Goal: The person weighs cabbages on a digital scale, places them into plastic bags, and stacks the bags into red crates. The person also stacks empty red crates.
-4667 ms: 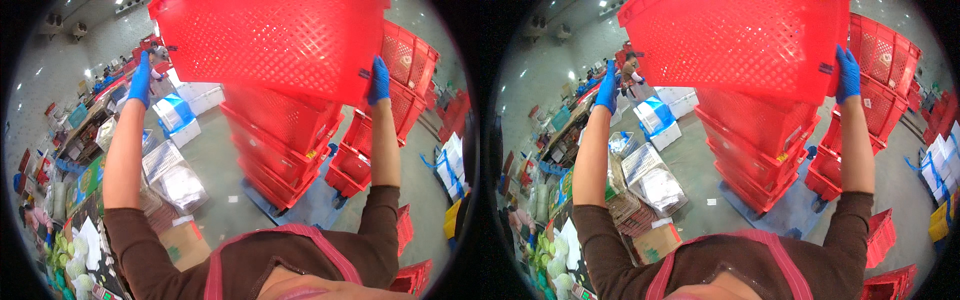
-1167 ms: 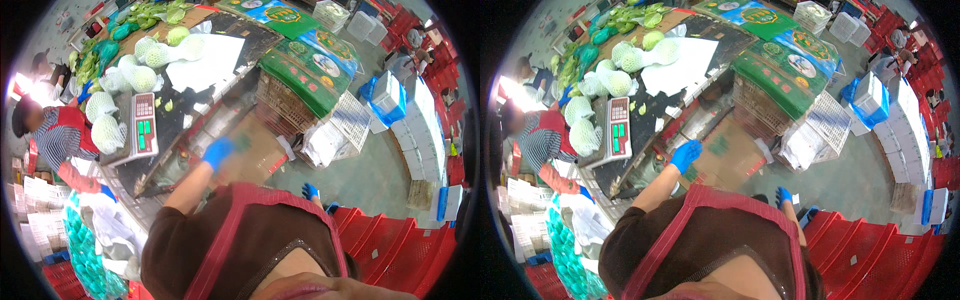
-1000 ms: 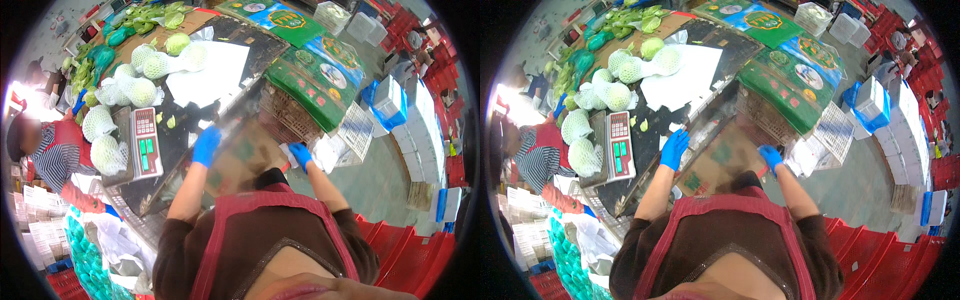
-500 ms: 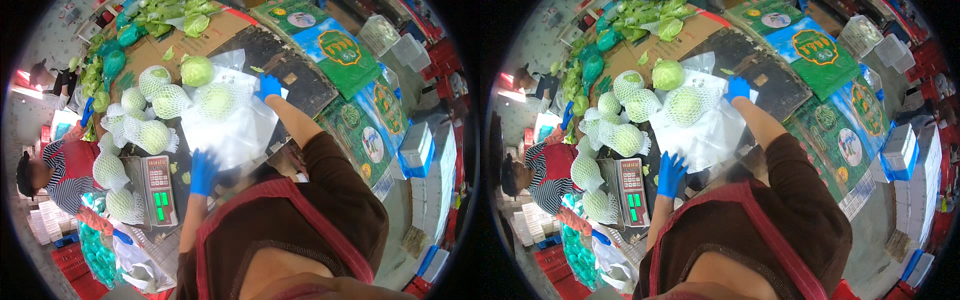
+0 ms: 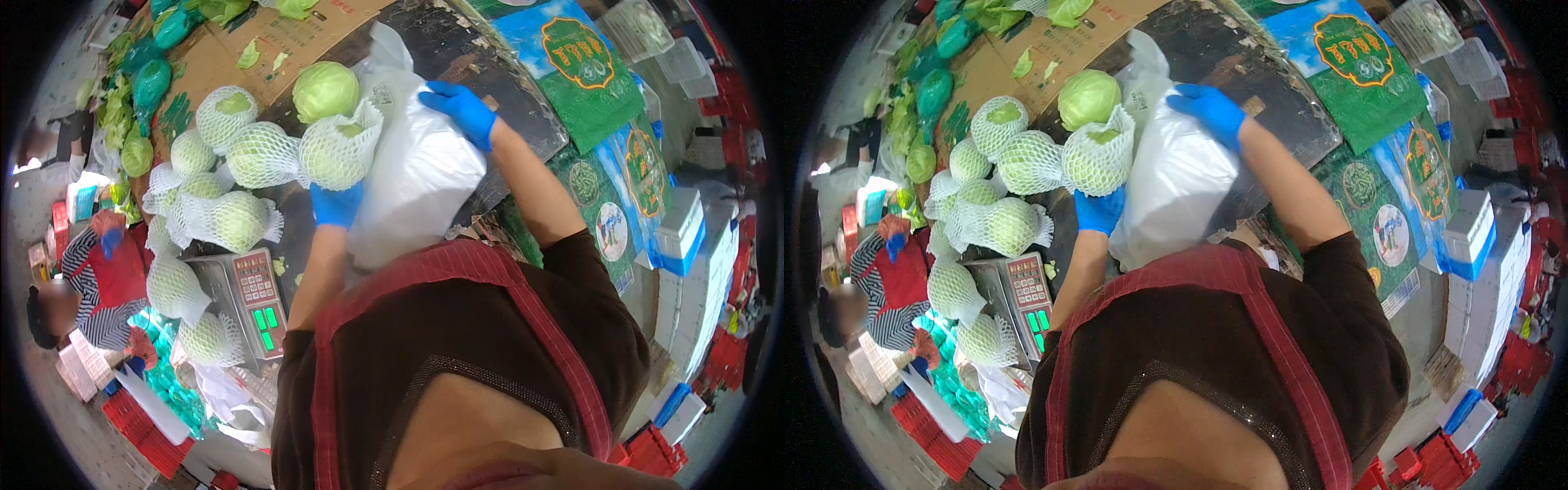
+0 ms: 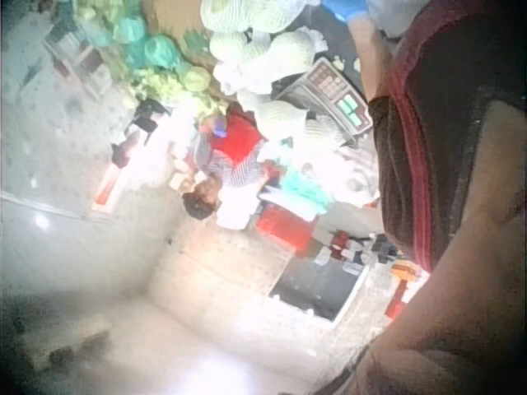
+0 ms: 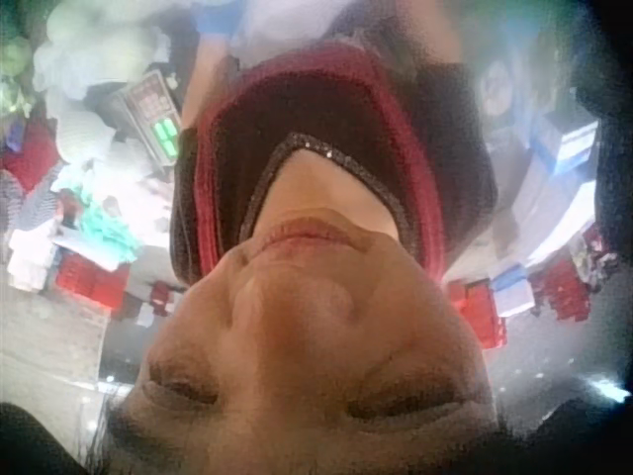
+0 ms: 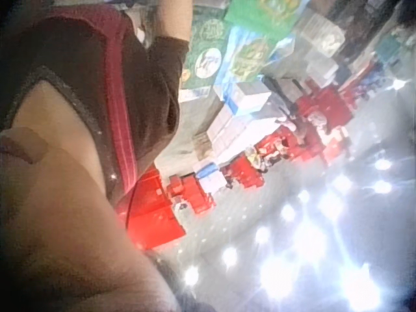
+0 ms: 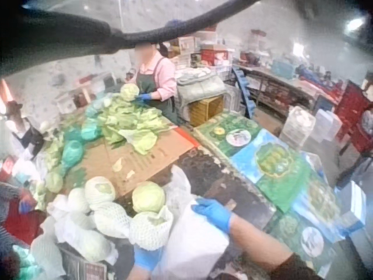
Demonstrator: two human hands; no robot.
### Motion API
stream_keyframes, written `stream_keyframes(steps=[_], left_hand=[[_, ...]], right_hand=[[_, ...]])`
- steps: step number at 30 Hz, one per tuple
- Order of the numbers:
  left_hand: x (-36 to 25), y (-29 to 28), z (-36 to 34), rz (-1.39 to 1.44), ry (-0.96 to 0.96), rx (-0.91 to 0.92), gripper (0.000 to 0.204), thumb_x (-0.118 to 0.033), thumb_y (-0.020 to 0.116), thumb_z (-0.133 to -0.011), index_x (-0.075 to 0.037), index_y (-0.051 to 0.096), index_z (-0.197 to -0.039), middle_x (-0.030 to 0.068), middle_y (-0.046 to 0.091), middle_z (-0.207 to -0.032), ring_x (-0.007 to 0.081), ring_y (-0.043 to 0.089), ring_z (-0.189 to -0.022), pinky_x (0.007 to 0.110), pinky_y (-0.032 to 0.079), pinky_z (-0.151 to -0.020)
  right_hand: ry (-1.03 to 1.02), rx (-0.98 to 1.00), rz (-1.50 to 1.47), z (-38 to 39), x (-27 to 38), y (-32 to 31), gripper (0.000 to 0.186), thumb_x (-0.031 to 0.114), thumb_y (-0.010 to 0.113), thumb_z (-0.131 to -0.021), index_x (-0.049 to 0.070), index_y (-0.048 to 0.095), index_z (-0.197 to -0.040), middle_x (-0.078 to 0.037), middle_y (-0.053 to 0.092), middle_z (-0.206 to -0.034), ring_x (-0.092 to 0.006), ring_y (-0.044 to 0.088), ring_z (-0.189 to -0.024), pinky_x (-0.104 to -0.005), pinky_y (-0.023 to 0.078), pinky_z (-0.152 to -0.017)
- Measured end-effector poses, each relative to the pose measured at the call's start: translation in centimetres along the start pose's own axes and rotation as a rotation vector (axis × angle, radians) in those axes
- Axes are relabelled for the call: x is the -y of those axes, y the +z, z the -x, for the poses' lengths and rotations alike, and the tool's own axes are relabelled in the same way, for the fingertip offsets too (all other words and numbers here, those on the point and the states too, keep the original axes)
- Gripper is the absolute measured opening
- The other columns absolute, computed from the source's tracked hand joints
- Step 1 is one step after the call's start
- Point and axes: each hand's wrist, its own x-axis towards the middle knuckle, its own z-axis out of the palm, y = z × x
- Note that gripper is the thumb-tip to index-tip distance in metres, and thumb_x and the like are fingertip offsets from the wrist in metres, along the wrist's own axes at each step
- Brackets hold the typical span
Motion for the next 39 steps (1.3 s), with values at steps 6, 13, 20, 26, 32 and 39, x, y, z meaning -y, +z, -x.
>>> stream_keyframes(steps=[6,13,20,26,32,39], left_hand=[[0.5,-0.1,-0.2,0.339,-0.092,-0.139,0.048,-0.039,0.038,-0.094,-0.008,0.046,-0.130,0.0120,0.047,-0.134,0.0293,0.045,-0.122,0.046,0.036,-0.103],[-0.7,-2.5,-0.9,0.114,0.055,-0.360,0.046,-0.034,0.047,-0.093,-0.008,0.043,-0.131,0.0102,0.044,-0.135,0.0288,0.046,-0.119,0.045,0.037,-0.101],[-2.4,-7.2,4.6,-0.128,0.061,-0.210,0.043,-0.025,0.046,-0.094,-0.005,0.042,-0.131,0.0128,0.048,-0.130,0.0270,0.047,-0.118,0.042,0.038,-0.101],[0.0,-10.4,16.6,-0.565,0.080,-0.041,0.037,-0.025,0.050,-0.093,-0.005,0.050,-0.124,0.0125,0.056,-0.119,0.0238,0.057,-0.104,0.036,0.046,-0.091],[1.8,-14.7,21.8,-0.143,0.068,-0.097,0.039,-0.026,0.052,-0.093,-0.005,0.050,-0.125,0.0109,0.058,-0.115,0.0216,0.058,-0.101,0.035,0.047,-0.088],[2.1,-14.6,25.0,-0.240,0.247,-0.220,0.032,-0.020,0.048,-0.095,-0.004,0.053,-0.123,0.0092,0.060,-0.110,0.0173,0.058,-0.099,0.031,0.047,-0.087]], right_hand=[[-0.059,-0.266,0.912,-1.8,-7.2,-8.4,0.060,0.045,0.063,-0.080,0.003,0.055,-0.122,-0.020,0.056,-0.122,-0.0344,0.053,-0.113,-0.0388,0.042,-0.095],[-0.100,-0.555,1.172,-2.8,-10.4,-5.8,0.045,0.032,0.068,-0.076,0.010,0.060,-0.114,-0.016,0.057,-0.118,-0.0351,0.055,-0.105,-0.0432,0.043,-0.090],[-0.495,-0.052,0.525,-2.0,-7.7,2.7,0.046,0.009,0.063,-0.081,0.007,0.051,-0.126,-0.011,0.053,-0.124,-0.0232,0.050,-0.112,-0.0320,0.039,-0.096],[-0.655,-0.226,0.650,-3.0,-8.0,14.2,0.058,0.020,0.066,-0.078,-0.001,0.044,-0.128,-0.025,0.047,-0.126,-0.0384,0.047,-0.115,-0.0425,0.037,-0.099],[-0.783,-0.228,1.078,-6.3,-5.8,20.3,0.057,0.040,0.064,-0.079,0.010,0.050,-0.126,-0.020,0.051,-0.124,-0.0403,0.048,-0.110,-0.0466,0.040,-0.093],[-0.577,-0.324,0.998,-19.9,-5.0,16.8,0.032,0.030,0.050,-0.085,0.008,0.066,-0.101,-0.019,0.064,-0.101,-0.0374,0.061,-0.091,-0.0451,0.049,-0.077]])
